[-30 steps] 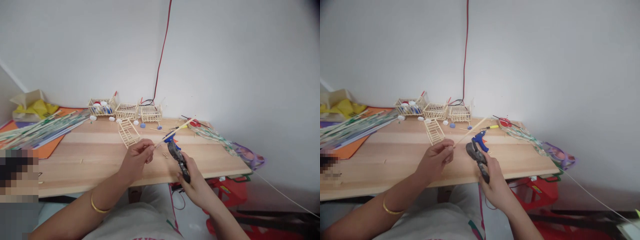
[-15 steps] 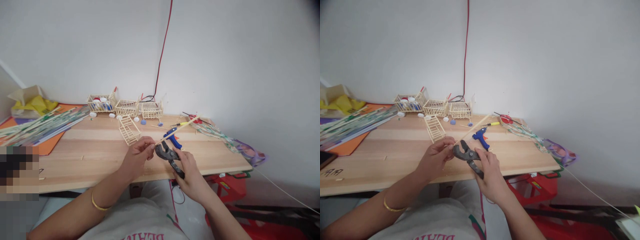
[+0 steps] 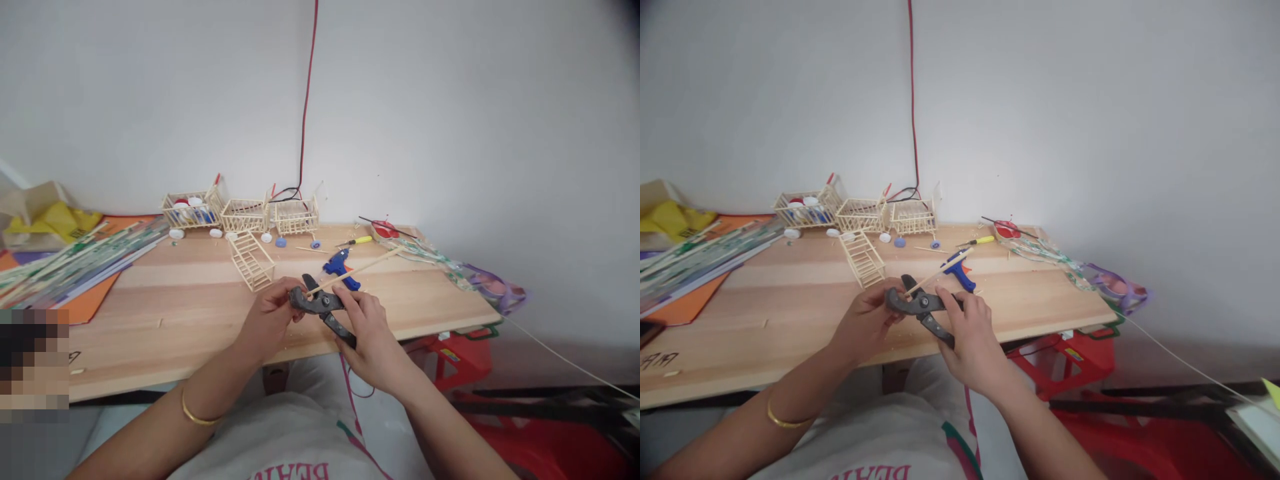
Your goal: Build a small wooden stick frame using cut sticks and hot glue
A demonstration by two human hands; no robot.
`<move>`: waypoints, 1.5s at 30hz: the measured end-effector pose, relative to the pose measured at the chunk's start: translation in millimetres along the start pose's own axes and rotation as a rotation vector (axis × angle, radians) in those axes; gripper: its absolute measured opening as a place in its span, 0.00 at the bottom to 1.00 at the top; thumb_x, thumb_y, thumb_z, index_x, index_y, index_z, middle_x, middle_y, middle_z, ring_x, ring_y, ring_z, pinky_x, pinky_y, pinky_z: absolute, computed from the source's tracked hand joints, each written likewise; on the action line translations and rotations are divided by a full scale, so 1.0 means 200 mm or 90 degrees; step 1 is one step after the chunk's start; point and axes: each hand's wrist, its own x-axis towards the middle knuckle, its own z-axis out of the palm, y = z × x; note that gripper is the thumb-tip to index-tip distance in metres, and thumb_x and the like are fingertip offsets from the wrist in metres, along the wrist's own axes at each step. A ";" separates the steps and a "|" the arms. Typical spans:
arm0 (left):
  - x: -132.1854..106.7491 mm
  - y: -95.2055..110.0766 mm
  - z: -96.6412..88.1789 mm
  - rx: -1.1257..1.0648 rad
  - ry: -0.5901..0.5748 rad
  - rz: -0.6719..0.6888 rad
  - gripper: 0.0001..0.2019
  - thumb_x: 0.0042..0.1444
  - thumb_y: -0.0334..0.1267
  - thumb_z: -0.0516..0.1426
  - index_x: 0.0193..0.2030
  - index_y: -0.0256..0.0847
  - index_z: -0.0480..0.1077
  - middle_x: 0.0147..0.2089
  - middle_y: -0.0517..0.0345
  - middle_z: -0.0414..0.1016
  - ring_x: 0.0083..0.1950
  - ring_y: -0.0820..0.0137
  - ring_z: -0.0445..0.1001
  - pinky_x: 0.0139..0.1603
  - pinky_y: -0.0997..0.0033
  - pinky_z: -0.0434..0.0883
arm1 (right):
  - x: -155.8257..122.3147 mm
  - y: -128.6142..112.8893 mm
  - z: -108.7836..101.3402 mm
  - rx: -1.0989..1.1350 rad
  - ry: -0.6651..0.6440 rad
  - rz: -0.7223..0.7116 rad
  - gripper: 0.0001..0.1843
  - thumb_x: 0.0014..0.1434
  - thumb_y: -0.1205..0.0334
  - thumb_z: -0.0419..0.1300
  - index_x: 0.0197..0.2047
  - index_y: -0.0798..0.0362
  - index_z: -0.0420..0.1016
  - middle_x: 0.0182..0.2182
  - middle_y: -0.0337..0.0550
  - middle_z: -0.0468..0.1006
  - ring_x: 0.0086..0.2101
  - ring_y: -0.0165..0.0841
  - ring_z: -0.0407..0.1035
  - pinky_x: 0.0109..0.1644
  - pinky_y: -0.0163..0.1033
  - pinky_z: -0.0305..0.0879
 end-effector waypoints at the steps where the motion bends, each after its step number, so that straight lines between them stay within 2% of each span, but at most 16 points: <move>1: 0.00 0.00 0.00 0.003 -0.001 0.004 0.06 0.50 0.38 0.61 0.30 0.38 0.71 0.25 0.62 0.63 0.24 0.78 0.60 0.24 0.77 0.57 | 0.00 0.00 0.00 0.003 -0.002 0.002 0.39 0.54 0.65 0.56 0.67 0.49 0.45 0.50 0.55 0.61 0.50 0.47 0.57 0.53 0.57 0.58; 8: 0.00 0.02 0.00 0.019 -0.015 0.000 0.08 0.51 0.37 0.60 0.26 0.38 0.69 0.23 0.63 0.61 0.24 0.78 0.58 0.26 0.76 0.57 | 0.00 0.00 0.00 0.039 0.000 0.000 0.36 0.55 0.64 0.57 0.65 0.49 0.48 0.49 0.53 0.63 0.50 0.45 0.59 0.53 0.54 0.60; 21: 0.00 0.03 0.00 0.018 -0.049 -0.002 0.09 0.53 0.41 0.59 0.27 0.38 0.70 0.24 0.63 0.60 0.25 0.78 0.58 0.27 0.74 0.57 | 0.00 0.00 0.00 0.073 0.011 0.010 0.33 0.56 0.62 0.57 0.64 0.50 0.52 0.47 0.53 0.66 0.48 0.44 0.62 0.51 0.52 0.63; 26: 0.00 0.04 0.01 0.022 -0.055 -0.008 0.09 0.54 0.41 0.59 0.30 0.38 0.72 0.27 0.62 0.62 0.25 0.78 0.58 0.27 0.75 0.57 | -0.01 0.01 0.03 0.139 0.003 0.017 0.33 0.57 0.63 0.56 0.64 0.47 0.51 0.47 0.51 0.66 0.48 0.41 0.63 0.53 0.49 0.63; 29: -0.01 0.04 0.01 0.030 -0.042 -0.031 0.10 0.53 0.42 0.59 0.27 0.37 0.71 0.25 0.62 0.62 0.25 0.78 0.58 0.26 0.76 0.57 | -0.02 0.01 0.05 0.143 0.007 0.026 0.35 0.56 0.63 0.57 0.64 0.48 0.51 0.50 0.52 0.65 0.51 0.43 0.61 0.55 0.52 0.60; 32: 0.01 0.03 0.01 -0.002 0.016 -0.036 0.09 0.53 0.40 0.60 0.27 0.37 0.70 0.25 0.63 0.62 0.26 0.78 0.59 0.28 0.76 0.59 | -0.03 0.02 0.07 0.155 0.017 0.043 0.37 0.54 0.65 0.58 0.65 0.48 0.51 0.52 0.53 0.63 0.53 0.45 0.57 0.58 0.56 0.55; 34: 0.02 0.03 -0.01 -0.042 0.071 -0.014 0.08 0.53 0.39 0.59 0.28 0.37 0.70 0.25 0.63 0.62 0.27 0.78 0.60 0.30 0.77 0.60 | -0.03 0.03 0.07 0.238 -0.006 0.056 0.37 0.54 0.65 0.58 0.65 0.48 0.50 0.55 0.52 0.61 0.56 0.45 0.55 0.61 0.56 0.50; 36: 0.03 0.04 -0.03 -0.086 0.112 0.007 0.07 0.53 0.37 0.60 0.28 0.37 0.70 0.24 0.64 0.62 0.27 0.78 0.60 0.30 0.77 0.60 | -0.04 0.03 0.06 0.406 -0.070 0.073 0.37 0.55 0.62 0.59 0.65 0.47 0.51 0.58 0.50 0.60 0.58 0.42 0.55 0.62 0.53 0.50; 38: 0.02 0.05 -0.04 -0.112 0.122 -0.001 0.06 0.52 0.37 0.61 0.28 0.37 0.71 0.27 0.62 0.65 0.28 0.78 0.62 0.30 0.77 0.62 | -0.04 0.04 0.05 0.629 -0.164 0.101 0.33 0.56 0.57 0.59 0.63 0.48 0.54 0.56 0.51 0.64 0.55 0.41 0.61 0.59 0.51 0.56; 40: 0.00 0.06 -0.03 -0.115 0.122 -0.039 0.06 0.51 0.37 0.61 0.30 0.36 0.72 0.35 0.57 0.70 0.34 0.76 0.67 0.35 0.75 0.65 | -0.05 0.04 0.03 0.854 -0.249 0.147 0.29 0.57 0.51 0.58 0.59 0.50 0.59 0.50 0.52 0.70 0.47 0.40 0.68 0.52 0.50 0.63; 43: -0.06 0.07 0.01 -0.130 0.057 -0.107 0.06 0.52 0.37 0.61 0.29 0.36 0.72 0.48 0.51 0.72 0.46 0.70 0.69 0.45 0.71 0.66 | -0.05 0.03 0.04 1.105 -0.349 0.225 0.31 0.55 0.43 0.57 0.56 0.50 0.59 0.44 0.51 0.74 0.39 0.39 0.73 0.44 0.49 0.67; 45: -0.10 0.06 0.04 -0.154 -0.048 -0.157 0.07 0.53 0.37 0.60 0.29 0.36 0.70 0.45 0.51 0.73 0.44 0.69 0.71 0.42 0.70 0.68 | -0.04 0.02 0.07 1.189 -0.410 0.265 0.32 0.54 0.37 0.53 0.56 0.49 0.59 0.43 0.50 0.74 0.37 0.38 0.73 0.41 0.48 0.68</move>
